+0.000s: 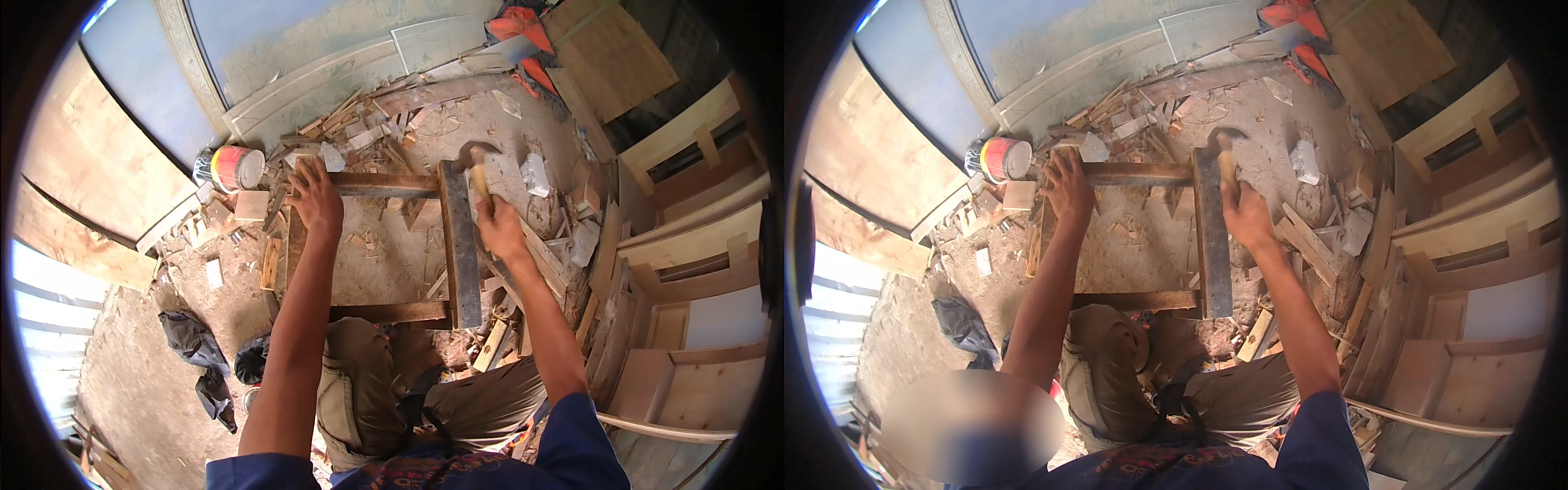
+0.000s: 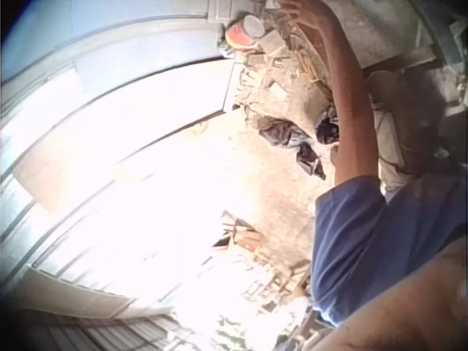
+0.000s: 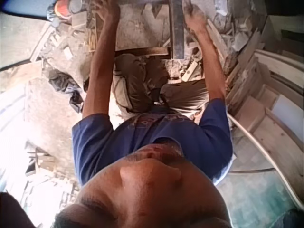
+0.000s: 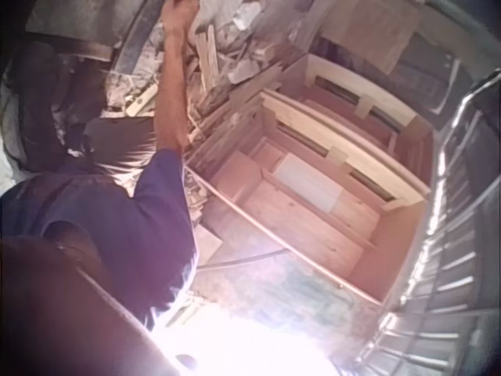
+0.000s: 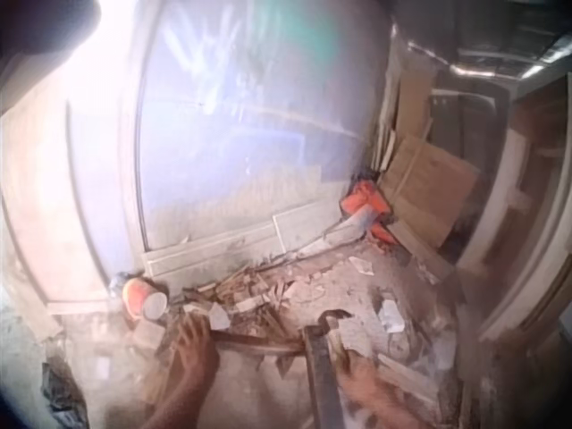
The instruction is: The person assembles a wooden frame by hand, fitting pieces together and using a hammer to secure joints. They repeatedly adjust the frame's position and hammer different sections to ensure stability.
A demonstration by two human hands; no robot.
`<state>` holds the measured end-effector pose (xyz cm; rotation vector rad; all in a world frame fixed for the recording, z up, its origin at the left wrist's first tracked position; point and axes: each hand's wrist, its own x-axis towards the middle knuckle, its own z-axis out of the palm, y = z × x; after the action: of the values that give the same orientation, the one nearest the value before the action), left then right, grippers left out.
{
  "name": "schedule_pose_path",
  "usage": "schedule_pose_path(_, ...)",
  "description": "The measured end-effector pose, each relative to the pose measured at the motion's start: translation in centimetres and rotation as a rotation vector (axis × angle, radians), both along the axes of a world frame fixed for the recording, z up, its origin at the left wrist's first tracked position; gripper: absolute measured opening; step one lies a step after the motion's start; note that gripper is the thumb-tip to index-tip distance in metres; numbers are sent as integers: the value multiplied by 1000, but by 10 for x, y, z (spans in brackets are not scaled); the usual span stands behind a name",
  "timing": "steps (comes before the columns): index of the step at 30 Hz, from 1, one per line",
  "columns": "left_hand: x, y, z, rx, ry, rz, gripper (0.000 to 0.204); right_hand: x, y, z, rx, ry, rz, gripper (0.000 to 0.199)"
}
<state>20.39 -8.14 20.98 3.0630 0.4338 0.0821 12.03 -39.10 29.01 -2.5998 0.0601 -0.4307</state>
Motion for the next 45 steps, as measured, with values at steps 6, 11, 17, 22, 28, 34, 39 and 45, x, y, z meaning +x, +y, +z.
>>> schedule_pose_path(6,0,7,-4,53,-4,13,73,3,20,46,272,-100,-25,37)
schedule_pose_path(11,1,-2,-1,45,-23,1,72,-9,17,2,269,-257,-30,32)
schedule_pose_path(17,0,5,-4,27,-5,10,71,2,12,24,101,-13,-76,36)
schedule_pose_path(22,0,3,-1,22,-14,6,72,-6,29,25,319,-132,-92,34)
schedule_pose_path(28,2,6,-6,-4,-21,9,73,13,2,-5,17,-80,-54,37)
schedule_pose_path(34,-1,3,-3,31,-37,-5,74,0,21,14,330,-353,-14,36)
schedule_pose_path(39,-1,0,-6,31,-19,-9,77,9,-8,-22,-250,-212,98,39)
schedule_pose_path(45,-1,7,0,56,-47,-9,79,2,20,33,330,-383,-5,38)
